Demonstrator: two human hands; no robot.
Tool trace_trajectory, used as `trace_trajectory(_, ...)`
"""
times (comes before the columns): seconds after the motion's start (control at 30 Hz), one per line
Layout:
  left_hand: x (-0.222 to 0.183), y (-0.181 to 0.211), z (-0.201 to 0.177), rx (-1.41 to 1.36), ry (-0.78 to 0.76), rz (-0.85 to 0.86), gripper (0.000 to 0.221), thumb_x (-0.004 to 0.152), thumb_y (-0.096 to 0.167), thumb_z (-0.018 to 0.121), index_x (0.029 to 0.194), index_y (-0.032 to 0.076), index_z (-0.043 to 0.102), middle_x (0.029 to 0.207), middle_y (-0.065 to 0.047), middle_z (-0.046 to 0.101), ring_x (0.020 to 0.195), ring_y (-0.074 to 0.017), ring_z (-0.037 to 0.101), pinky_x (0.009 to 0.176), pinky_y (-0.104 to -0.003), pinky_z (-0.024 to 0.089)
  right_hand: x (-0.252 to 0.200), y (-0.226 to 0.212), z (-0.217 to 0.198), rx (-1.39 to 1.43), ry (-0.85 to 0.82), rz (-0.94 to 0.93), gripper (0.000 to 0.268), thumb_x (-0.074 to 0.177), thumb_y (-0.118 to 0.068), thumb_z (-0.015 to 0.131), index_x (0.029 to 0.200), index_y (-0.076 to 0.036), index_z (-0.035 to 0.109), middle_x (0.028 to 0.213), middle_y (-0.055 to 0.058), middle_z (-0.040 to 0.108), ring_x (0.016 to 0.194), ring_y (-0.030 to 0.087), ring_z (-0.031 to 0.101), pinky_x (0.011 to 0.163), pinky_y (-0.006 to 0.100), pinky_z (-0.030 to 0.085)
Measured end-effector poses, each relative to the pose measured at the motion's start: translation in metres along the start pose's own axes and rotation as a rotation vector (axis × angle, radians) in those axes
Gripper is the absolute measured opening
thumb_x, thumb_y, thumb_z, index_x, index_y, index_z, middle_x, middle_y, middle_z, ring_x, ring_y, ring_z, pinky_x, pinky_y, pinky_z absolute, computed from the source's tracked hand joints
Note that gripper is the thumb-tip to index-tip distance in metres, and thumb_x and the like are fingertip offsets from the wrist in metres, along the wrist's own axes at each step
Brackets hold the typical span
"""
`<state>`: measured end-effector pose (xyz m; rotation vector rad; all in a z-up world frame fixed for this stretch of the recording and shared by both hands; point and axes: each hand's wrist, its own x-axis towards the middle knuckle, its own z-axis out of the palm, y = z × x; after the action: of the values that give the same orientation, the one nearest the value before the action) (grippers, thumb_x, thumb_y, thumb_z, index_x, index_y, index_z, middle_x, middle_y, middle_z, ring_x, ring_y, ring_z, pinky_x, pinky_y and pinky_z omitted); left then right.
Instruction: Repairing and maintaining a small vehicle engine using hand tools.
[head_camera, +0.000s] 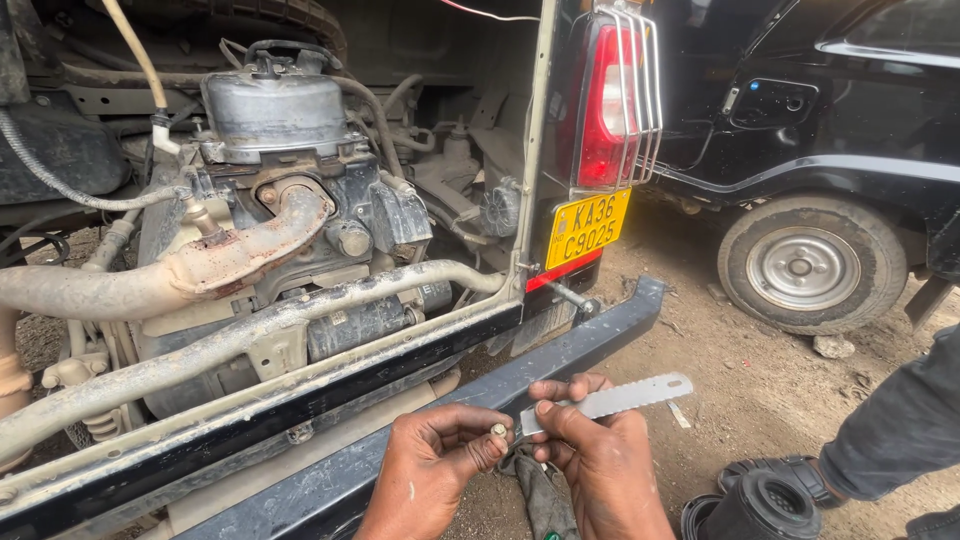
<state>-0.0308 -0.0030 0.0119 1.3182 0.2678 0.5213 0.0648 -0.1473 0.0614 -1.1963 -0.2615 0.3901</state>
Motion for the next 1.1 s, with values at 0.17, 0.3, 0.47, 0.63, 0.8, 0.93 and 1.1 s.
trace_trajectory(0.17, 0.002, -0.004, -0.004, 0.014, -0.019, 0.041, 0.023, 0.077, 0.002, 0.083, 0.1, -0.004, 0.082, 0.087, -0.012, 0.082, 0.075, -0.0153, 0.073, 0.068, -0.029, 0.06, -0.004, -0.014, 0.0, 0.056, -0.064, 0.138, 0.034, 0.081, 0.009, 0.068, 0.105, -0.005, 0.05, 0.091, 0.013, 0.07, 0.079, 0.021, 0.071, 0.07, 0.032, 0.064)
trace_trajectory(0.3, 0.004, 0.005, -0.002, -0.083, -0.007, -0.07, 0.027, 0.079, 0.005, 0.077, 0.104, -0.002, 0.08, 0.087, -0.013, 0.083, 0.077, -0.0158, 0.077, 0.065, -0.032, 0.062, 0.0, -0.007, 0.001, -0.087, -0.076, 0.155, 0.027, 0.085, 0.001, 0.071, 0.109, 0.001, 0.059, 0.085, 0.013, 0.069, 0.073, 0.019, 0.068, 0.064, 0.032, 0.06)
trace_trajectory(0.47, 0.009, -0.007, -0.006, -0.061, 0.012, -0.004, 0.022, 0.082, 0.005, 0.079, 0.101, -0.006, 0.081, 0.082, -0.014, 0.081, 0.07, -0.015, 0.07, 0.064, -0.03, 0.056, -0.005, -0.011, 0.014, -0.206, -0.053, 0.175, 0.03, 0.086, -0.006, 0.074, 0.113, 0.002, 0.062, 0.085, 0.013, 0.072, 0.072, 0.018, 0.068, 0.065, 0.033, 0.06)
trace_trajectory(0.63, 0.009, -0.01, -0.011, 0.05, 0.031, 0.017, 0.022, 0.083, 0.007, 0.079, 0.102, -0.004, 0.082, 0.083, -0.011, 0.081, 0.072, -0.0122, 0.067, 0.064, -0.027, 0.054, 0.002, -0.003, 0.012, -0.245, -0.141, 0.167, 0.03, 0.085, -0.007, 0.073, 0.112, 0.005, 0.066, 0.086, 0.014, 0.075, 0.073, 0.018, 0.07, 0.066, 0.032, 0.062)
trace_trajectory(0.8, 0.012, -0.017, -0.011, -0.018, 0.037, -0.024, 0.022, 0.083, 0.005, 0.077, 0.103, -0.004, 0.081, 0.084, -0.012, 0.082, 0.075, -0.0136, 0.073, 0.067, -0.028, 0.058, 0.0, 0.001, 0.018, -0.282, -0.147, 0.134, 0.03, 0.086, -0.009, 0.074, 0.111, 0.007, 0.07, 0.085, 0.015, 0.076, 0.073, 0.018, 0.071, 0.066, 0.033, 0.063)
trace_trajectory(0.93, 0.014, -0.021, -0.01, -0.021, 0.056, -0.012, 0.02, 0.085, 0.004, 0.075, 0.101, -0.005, 0.081, 0.084, -0.014, 0.082, 0.075, -0.0148, 0.073, 0.068, -0.03, 0.058, 0.0, 0.003, 0.021, -0.313, -0.113, 0.113, 0.031, 0.087, -0.012, 0.076, 0.111, 0.006, 0.071, 0.083, 0.017, 0.077, 0.072, 0.019, 0.073, 0.065, 0.032, 0.063)
trace_trajectory(1.1, 0.016, -0.026, -0.011, -0.037, 0.065, -0.014, 0.019, 0.086, 0.003, 0.073, 0.101, -0.005, 0.08, 0.084, -0.015, 0.082, 0.075, -0.0158, 0.075, 0.068, -0.03, 0.059, 0.0, 0.004, 0.023, -0.325, -0.102, 0.11, 0.03, 0.087, -0.011, 0.075, 0.111, 0.007, 0.07, 0.083, 0.017, 0.077, 0.072, 0.02, 0.074, 0.065, 0.033, 0.063)
